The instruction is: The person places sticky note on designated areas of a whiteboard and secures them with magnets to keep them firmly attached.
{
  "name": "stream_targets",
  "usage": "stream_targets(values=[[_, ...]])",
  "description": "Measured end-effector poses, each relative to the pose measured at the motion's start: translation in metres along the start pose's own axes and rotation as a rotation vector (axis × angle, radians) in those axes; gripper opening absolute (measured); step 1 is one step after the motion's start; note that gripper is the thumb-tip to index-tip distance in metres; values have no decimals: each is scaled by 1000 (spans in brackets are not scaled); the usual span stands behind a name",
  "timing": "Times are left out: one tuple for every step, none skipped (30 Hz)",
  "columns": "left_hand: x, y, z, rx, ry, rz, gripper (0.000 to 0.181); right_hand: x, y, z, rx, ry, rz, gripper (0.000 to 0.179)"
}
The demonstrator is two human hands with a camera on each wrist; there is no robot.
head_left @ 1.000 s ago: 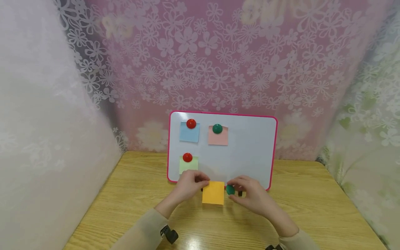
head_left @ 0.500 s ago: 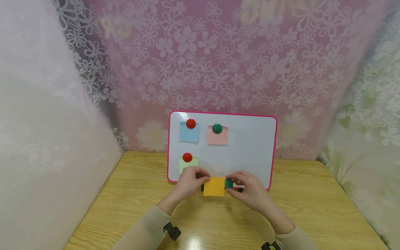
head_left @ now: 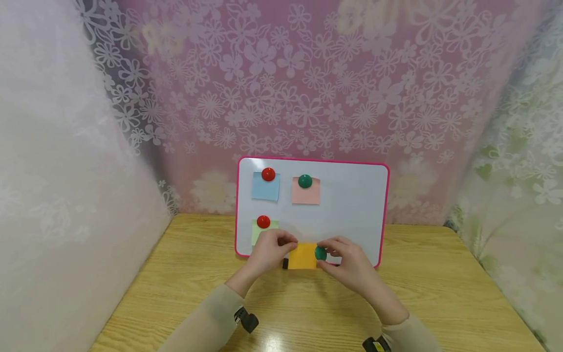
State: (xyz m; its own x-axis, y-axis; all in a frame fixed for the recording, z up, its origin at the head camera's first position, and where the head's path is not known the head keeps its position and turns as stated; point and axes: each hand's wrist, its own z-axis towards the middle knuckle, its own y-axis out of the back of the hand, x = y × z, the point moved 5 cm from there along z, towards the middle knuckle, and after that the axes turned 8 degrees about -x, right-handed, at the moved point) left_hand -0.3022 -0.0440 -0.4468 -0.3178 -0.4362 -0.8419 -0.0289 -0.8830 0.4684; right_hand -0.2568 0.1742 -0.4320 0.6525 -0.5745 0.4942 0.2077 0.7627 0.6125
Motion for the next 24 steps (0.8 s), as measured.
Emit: stream_targets(values=[[0, 0, 1, -2, 0, 0, 7, 0, 0, 0, -2, 4, -4, 37], [0, -1, 1, -4, -1, 0, 7, -1, -1, 1, -4, 9, -10, 37], [0, -1, 2, -6, -1, 1, 6, -1, -1, 1, -7, 15, -15, 37], [1, -2, 3, -7, 0, 2, 6, 0, -1, 2, -9, 20, -19, 37], [1, -2, 4, -8, 0, 4, 7, 0, -2, 3, -11, 26, -21, 36], [2, -3, 4, -8, 1, 4, 7, 0, -2, 3, -13, 31, -27, 36], [2, -4, 5, -9, 1, 5, 7, 1, -2, 4, -15, 34, -32, 36], [3, -4, 6, -10, 3, 5, 8, 1, -2, 5, -17, 32, -35, 36], [3, -5, 7, -12, 5, 7, 9, 1, -3, 5, -19, 29, -35, 36], [4, -5, 8, -15, 6, 9, 9, 1, -3, 6, -22, 23, -33, 36], [4, -5, 9, -20, 7, 12, 10, 1, -4, 7, -26, 18, -33, 36], [5, -6, 10, -24, 10, 15, 10, 0, -5, 7, -31, 12, -32, 36], [5, -6, 10, -28, 13, 17, 10, -1, -5, 7, -36, 5, -27, 36], [6, -6, 11, -31, 16, 18, 10, -1, -6, 8, -42, 2, -22, 36], [6, -7, 11, -35, 14, 21, 10, -1, -7, 8, -47, 2, -18, 36], [7, -7, 12, -39, 14, 20, 10, -2, -8, 8, -51, 6, -15, 36], [7, -7, 12, -42, 15, 19, 10, -2, -8, 9, -56, 8, -16, 36], [7, -8, 13, -45, 15, 16, 10, -2, -9, 9, -61, 11, -13, 36], [7, -8, 13, -49, 13, 13, 10, -2, -9, 9, -67, 13, -11, 36], [7, -8, 14, -53, 10, 11, 9, -3, -10, 10, -72, 15, -12, 36], [6, -8, 15, -57, 8, 8, 9, -3, -10, 11, -77, 17, -15, 36], [6, -8, 16, -61, 8, 6, 9, -3, -11, 11, -82, 16, -16, 37], [6, -8, 17, -63, 6, 7, 9, -4, -12, 12, -86, 12, -19, 37], [6, -8, 18, -67, 7, 9, 8, -5, -12, 12, -89, 9, -23, 37]])
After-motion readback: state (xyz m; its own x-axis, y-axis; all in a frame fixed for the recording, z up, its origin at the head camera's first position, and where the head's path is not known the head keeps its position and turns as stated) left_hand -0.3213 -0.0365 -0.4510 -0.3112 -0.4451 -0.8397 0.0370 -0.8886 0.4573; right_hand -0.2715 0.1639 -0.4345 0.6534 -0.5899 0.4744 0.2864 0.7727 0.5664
